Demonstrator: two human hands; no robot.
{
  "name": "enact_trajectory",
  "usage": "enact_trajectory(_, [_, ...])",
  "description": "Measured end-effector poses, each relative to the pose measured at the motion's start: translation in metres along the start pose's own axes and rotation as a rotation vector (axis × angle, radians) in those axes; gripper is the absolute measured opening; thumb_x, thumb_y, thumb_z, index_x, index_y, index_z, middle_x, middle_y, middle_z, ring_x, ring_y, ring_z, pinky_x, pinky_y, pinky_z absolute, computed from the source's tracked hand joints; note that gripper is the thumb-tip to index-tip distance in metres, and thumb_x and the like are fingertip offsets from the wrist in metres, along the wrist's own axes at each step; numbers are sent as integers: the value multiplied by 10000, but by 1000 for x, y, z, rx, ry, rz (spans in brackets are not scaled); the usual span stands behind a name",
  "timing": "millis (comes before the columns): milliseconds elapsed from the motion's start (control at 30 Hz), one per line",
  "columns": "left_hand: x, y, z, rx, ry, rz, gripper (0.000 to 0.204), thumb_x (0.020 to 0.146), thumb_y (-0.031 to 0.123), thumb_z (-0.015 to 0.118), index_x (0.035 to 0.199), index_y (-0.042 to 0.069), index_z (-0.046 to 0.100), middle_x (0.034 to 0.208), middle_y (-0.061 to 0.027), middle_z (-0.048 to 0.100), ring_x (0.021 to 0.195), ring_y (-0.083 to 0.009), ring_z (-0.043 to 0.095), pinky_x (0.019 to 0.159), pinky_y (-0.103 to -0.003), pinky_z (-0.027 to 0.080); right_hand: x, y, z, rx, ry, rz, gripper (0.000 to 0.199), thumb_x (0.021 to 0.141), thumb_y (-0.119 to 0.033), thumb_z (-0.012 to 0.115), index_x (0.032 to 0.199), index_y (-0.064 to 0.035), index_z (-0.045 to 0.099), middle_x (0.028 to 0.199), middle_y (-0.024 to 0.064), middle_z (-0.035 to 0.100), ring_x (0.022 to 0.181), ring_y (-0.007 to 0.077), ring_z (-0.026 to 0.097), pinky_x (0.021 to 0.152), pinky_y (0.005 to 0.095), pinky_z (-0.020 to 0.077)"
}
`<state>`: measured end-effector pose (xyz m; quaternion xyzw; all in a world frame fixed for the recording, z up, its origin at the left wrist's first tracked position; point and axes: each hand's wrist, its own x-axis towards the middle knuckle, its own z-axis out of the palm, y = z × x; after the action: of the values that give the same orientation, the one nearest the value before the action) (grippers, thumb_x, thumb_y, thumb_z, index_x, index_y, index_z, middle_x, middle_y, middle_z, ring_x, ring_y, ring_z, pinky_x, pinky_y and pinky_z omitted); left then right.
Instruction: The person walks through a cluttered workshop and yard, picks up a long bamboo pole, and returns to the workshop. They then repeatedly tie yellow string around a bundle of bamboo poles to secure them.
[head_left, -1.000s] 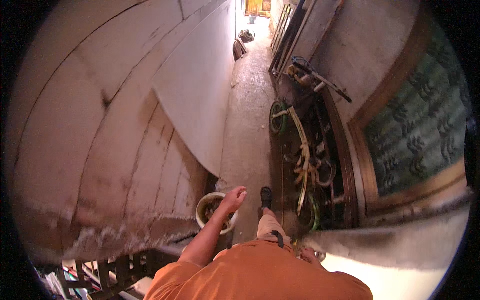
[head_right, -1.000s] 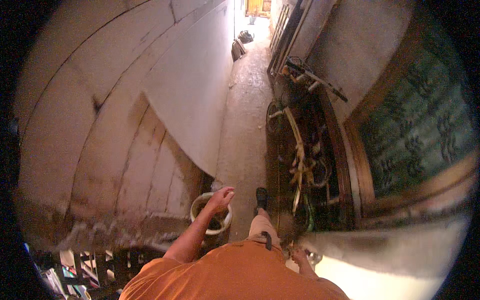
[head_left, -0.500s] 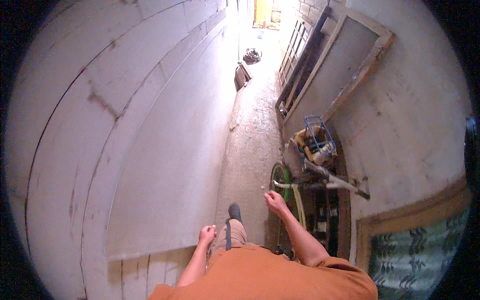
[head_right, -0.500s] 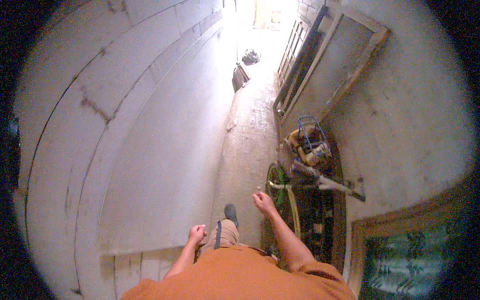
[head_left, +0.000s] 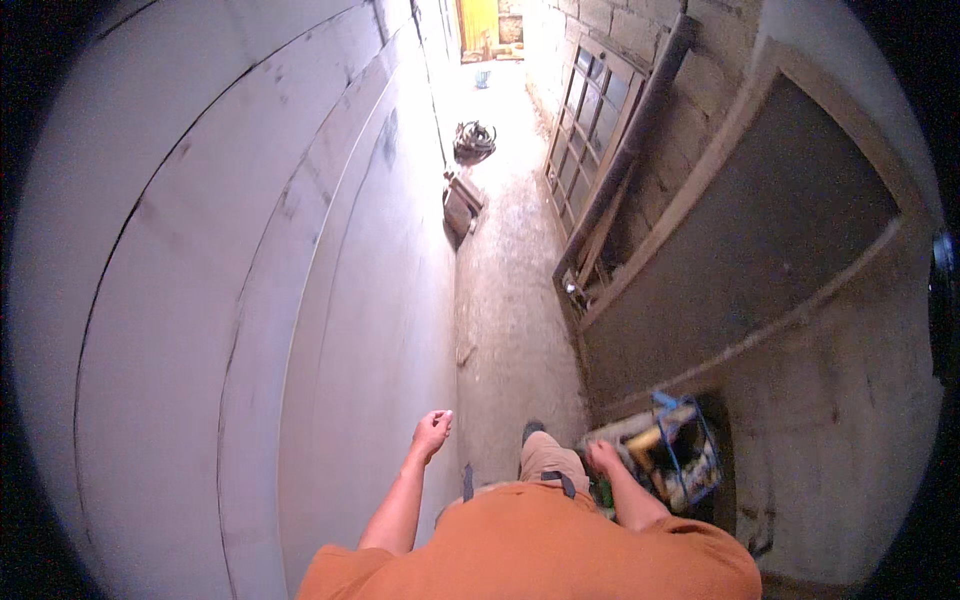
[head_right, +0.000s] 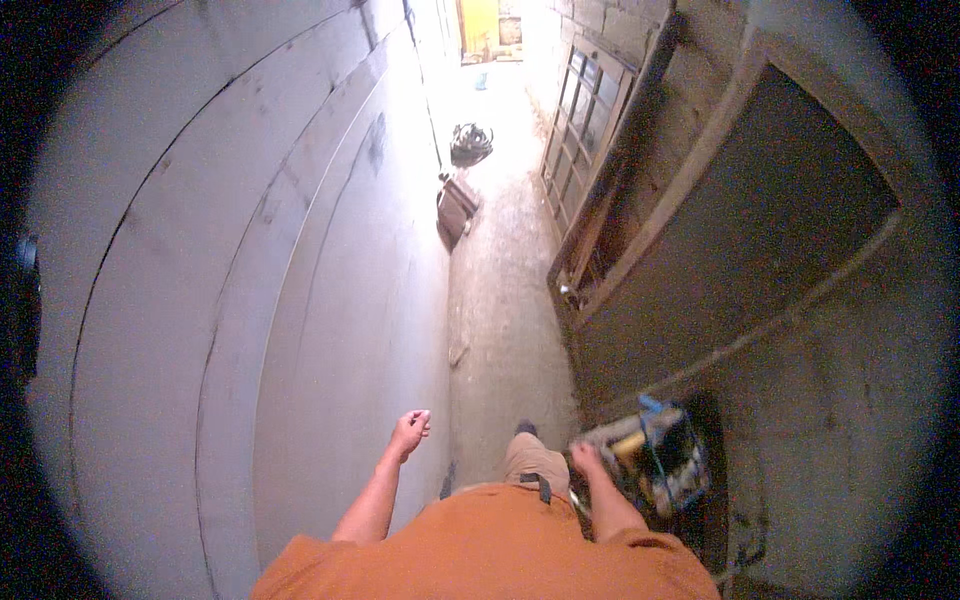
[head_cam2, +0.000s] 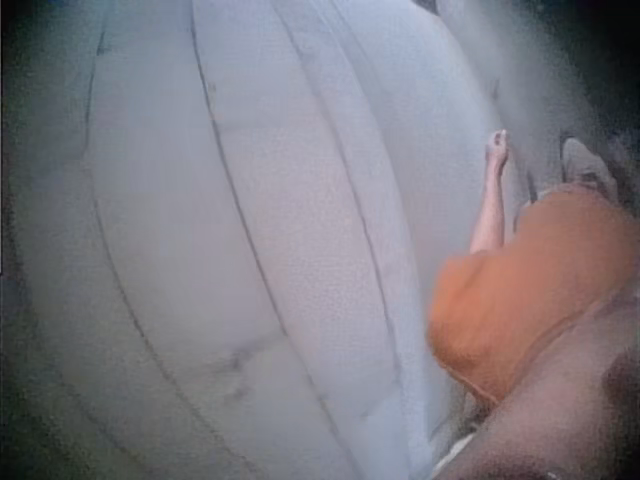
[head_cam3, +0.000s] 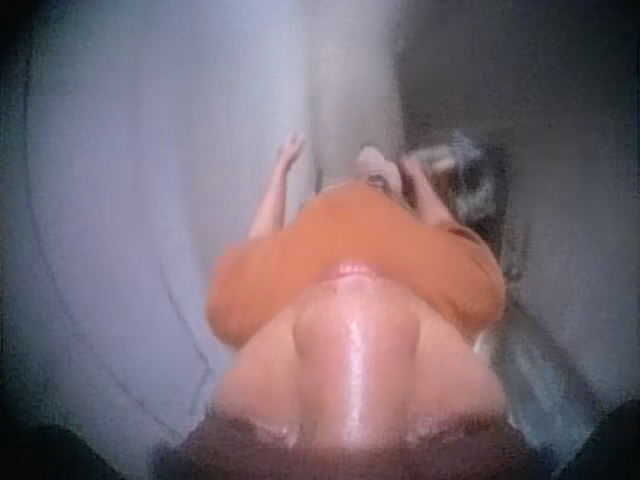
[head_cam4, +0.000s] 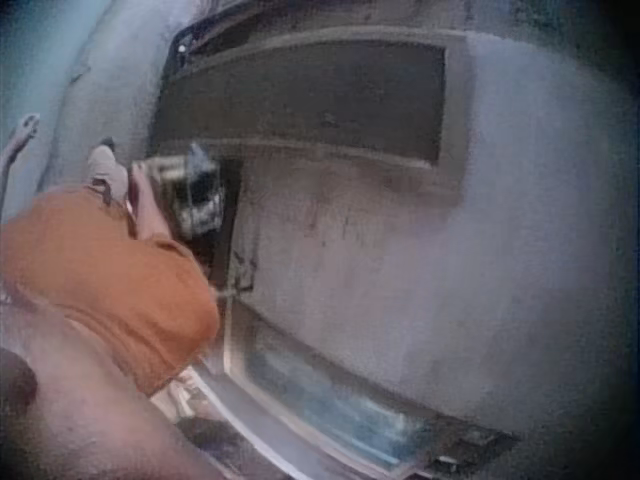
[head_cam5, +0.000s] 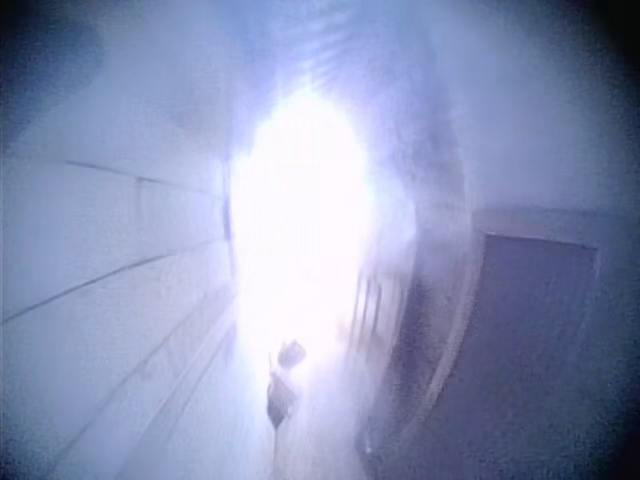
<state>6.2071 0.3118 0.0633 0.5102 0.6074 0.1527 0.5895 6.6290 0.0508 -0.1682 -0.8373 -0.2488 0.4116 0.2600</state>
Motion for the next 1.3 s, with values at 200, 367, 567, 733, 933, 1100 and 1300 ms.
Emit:
enact_trajectory(200, [240, 103, -9, 232, 59, -12, 675, 951, 586, 550, 1312, 16, 564, 1089, -107, 674, 850, -193, 640, 759, -332, 530, 105, -143, -16, -154, -254, 284, 423, 922, -411, 536, 927, -58, 769, 945, 146, 725, 758, 216, 682, 679, 366, 536])
enact_trajectory(367, [342, 228, 24, 51, -312, -305, 808, 923, 636, 542, 1385, -25, 504, 1324, -227, 590, 1259, -292, 541, 1047, -404, 423, 314, -255, -25, -411, -359, 94, 492, 843, -465, 651, 1012, -12, 742, 903, 134, 730, 820, 191, 669, 757, 371, 513])
enact_trajectory(567, [557, 368, 16, 127, -236, -80, 623, 955, 433, 608, 1368, -25, 522, 1256, -188, 644, 1162, -255, 610, 959, -374, 494, 585, -589, -102, 226, -142, -133, 180, 968, -197, 587, 944, -24, 634, 744, 43, 630, 627, 140, 585, 577, 314, 492])
enact_trajectory(733, [790, 457, -4, 119, -307, -82, 482, 989, 389, 585, 1256, -12, 609, 1139, -123, 686, 974, -202, 652, 847, -346, 525, 762, -780, -152, 436, 5, -227, 186, 1002, -201, 549, 963, -37, 628, 766, 44, 633, 643, 124, 599, 598, 280, 510])
enact_trajectory(933, [1027, 697, -25, 343, -293, 257, 454, 975, 331, 602, 1250, -31, 602, 1057, -110, 701, 948, -232, 670, 844, -353, 519, 875, -784, -154, 257, -64, 288, 322, 966, -302, 542, 734, -93, 622, 569, 43, 586, 456, 142, 514, 429, 317, 382])
enact_trajectory(1100, [1195, 877, -25, -112, -338, 250, 276, 966, 297, 613, 1040, 34, 654, 952, -63, 691, 906, -155, 661, 753, -306, 487, 975, -830, -157, -100, -243, 439, 344, 931, -332, 554, 913, -26, 711, 781, 112, 708, 609, 210, 654, 545, 378, 500])
enact_trajectory(1300, [1389, 1010, 2, -233, -234, 18, 349, 969, 435, 611, 988, 87, 637, 849, -7, 644, 756, -108, 595, 675, -260, 450, 1271, -893, -134, -104, -351, 281, 413, 941, -364, 541, 951, 18, 697, 869, 138, 721, 767, 269, 681, 687, 440, 524])
